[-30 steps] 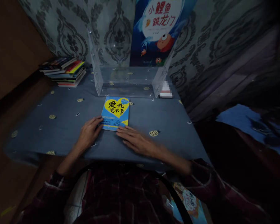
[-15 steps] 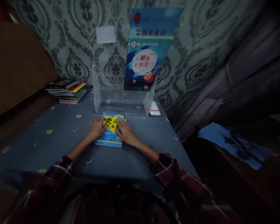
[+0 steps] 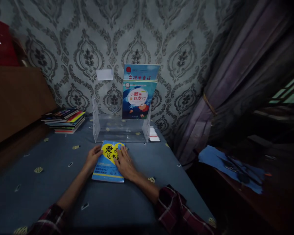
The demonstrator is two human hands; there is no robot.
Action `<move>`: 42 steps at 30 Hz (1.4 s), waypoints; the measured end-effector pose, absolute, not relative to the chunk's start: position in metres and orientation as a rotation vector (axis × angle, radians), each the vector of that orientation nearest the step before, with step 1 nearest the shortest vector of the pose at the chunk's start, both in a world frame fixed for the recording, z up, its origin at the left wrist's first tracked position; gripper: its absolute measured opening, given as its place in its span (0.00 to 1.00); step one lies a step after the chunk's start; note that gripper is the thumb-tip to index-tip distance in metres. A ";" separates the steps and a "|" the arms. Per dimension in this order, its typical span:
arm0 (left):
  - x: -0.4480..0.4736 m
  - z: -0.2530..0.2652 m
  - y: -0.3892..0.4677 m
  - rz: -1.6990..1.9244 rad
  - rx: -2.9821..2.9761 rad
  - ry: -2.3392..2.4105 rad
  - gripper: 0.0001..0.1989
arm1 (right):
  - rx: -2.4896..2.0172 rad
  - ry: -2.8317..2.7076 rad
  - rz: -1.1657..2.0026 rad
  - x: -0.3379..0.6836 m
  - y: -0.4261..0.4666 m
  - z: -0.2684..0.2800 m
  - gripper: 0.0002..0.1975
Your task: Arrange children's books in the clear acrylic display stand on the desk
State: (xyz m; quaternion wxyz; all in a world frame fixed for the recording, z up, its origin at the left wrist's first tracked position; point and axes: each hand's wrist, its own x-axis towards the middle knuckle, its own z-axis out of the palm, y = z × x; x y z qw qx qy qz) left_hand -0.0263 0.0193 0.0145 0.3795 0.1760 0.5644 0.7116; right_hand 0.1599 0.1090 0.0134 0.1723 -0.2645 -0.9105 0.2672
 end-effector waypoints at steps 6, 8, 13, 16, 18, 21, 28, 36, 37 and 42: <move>-0.013 0.023 0.014 1.688 0.295 1.238 0.18 | -0.767 -2.555 0.832 0.162 0.112 0.016 0.32; -0.009 0.028 0.012 1.694 0.309 1.209 0.18 | -0.782 -2.540 0.857 0.162 0.113 0.017 0.33; -0.004 0.032 0.010 1.720 0.322 1.168 0.21 | -0.817 -2.446 0.941 0.162 0.119 0.012 0.35; -0.003 0.031 0.011 1.737 0.310 1.168 0.23 | -0.846 -2.378 0.971 0.159 0.129 0.003 0.35; -0.001 0.031 0.010 1.745 0.331 1.155 0.24 | -0.847 -2.310 0.987 0.157 0.138 -0.002 0.34; 0.000 0.034 0.008 1.745 0.360 1.132 0.26 | -0.793 -2.168 1.058 0.155 0.148 -0.007 0.31; 0.002 0.043 0.004 1.822 0.362 1.133 0.22 | -0.595 -1.545 1.840 0.153 0.149 -0.002 0.45; 0.000 0.039 0.005 1.837 0.372 1.145 0.21 | -0.455 -1.425 2.177 0.169 0.145 0.020 0.33; 0.000 0.038 0.006 1.839 0.378 1.145 0.22 | -0.437 -1.448 2.196 0.172 0.145 0.022 0.33; 0.000 0.036 0.006 1.809 0.451 1.106 0.29 | -0.433 -1.587 2.187 0.179 0.147 0.026 0.31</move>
